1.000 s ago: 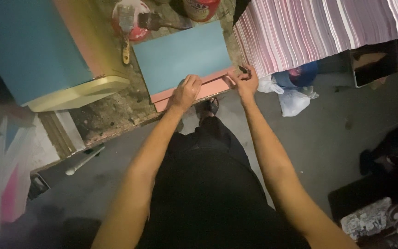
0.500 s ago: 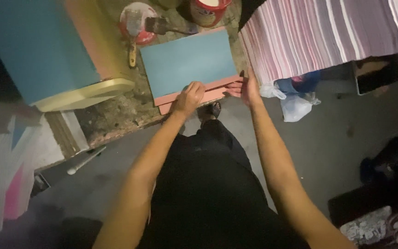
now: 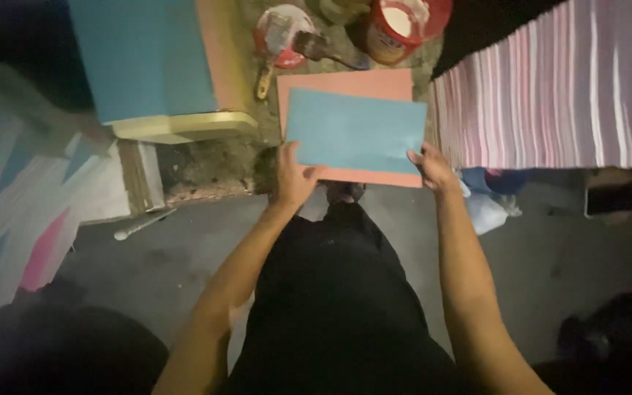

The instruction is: Manually binding stacks of paper by aligning the sheets and applying adhesive to the edges with a brush.

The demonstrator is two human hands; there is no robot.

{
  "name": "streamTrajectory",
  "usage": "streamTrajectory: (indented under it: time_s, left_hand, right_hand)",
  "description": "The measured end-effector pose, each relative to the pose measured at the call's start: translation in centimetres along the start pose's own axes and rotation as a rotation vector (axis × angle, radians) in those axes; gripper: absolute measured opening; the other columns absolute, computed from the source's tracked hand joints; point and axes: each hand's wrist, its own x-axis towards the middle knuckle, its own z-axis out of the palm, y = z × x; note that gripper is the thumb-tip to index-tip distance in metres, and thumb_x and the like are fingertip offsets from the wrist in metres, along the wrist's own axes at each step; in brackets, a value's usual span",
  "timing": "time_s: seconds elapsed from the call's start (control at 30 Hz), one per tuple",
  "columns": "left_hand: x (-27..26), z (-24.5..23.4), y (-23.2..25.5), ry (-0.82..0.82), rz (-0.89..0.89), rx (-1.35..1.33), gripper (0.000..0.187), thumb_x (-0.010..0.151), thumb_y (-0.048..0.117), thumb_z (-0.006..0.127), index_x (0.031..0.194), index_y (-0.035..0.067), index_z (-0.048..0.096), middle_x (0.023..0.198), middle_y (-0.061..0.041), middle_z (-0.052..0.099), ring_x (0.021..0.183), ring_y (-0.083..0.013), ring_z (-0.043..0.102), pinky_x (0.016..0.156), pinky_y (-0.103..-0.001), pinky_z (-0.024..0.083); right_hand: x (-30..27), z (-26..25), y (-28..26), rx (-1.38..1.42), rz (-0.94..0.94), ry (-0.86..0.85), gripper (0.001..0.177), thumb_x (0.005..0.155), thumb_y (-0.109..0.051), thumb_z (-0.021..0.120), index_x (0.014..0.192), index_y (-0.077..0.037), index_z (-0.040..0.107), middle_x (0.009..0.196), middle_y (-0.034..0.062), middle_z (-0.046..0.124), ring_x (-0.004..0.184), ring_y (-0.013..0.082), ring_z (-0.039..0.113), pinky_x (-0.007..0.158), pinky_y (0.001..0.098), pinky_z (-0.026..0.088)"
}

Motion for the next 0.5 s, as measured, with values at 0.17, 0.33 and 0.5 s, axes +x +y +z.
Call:
streamTrajectory:
  time_s: [0.17, 0.33, 0.5]
  left_hand:
    - [1.4, -2.6, -3.9, -0.153, -0.386, -0.010, 0.080, 0.095, 0.053, 0.073, 0.141, -0.003, 0.040, 0.139, -0.031, 0.042, 0.134, -0.0479, 0.042, 0.110, -0.058, 0.036]
    - [3.4, -4.5, -0.5, -0.433, -0.653, -0.105, 0.092, 0.089, 0.064, 0.068, 0.142, -0.010, 0.050, 0.144, -0.034, 0.053, 0.139, -0.0456, 0.049, 0.116, -0.055, 0.039]
    - [3.4, -5.1, 0.2, -0.281, -0.625, -0.406, 0.081, 0.084, 0.038, 0.083, 0.150, 0.006, 0.050, 0.133, -0.022, 0.068, 0.130, -0.0381, 0.060, 0.106, -0.051, 0.049]
  right_hand:
    - [-4.7, 0.9, -3.2, 0.046, -0.054, -0.021, 0.049, 0.097, -0.004, 0.069, 0.144, -0.012, 0.058, 0.141, 0.0151, 0.060, 0.127, 0.0340, 0.060, 0.102, 0.0535, 0.052]
    - [-7.4, 0.0, -4.6, -0.034, -0.040, -0.027, 0.045, 0.100, -0.006, 0.066, 0.144, -0.014, 0.058, 0.129, 0.0135, 0.064, 0.135, 0.0323, 0.053, 0.113, 0.0554, 0.043]
    - [-8.5, 0.7, -8.6, -0.198, -0.228, -0.135, 0.030, 0.098, -0.009, 0.072, 0.128, -0.007, 0.065, 0.074, 0.0045, 0.060, 0.075, 0.0130, 0.062, 0.073, 0.0302, 0.051]
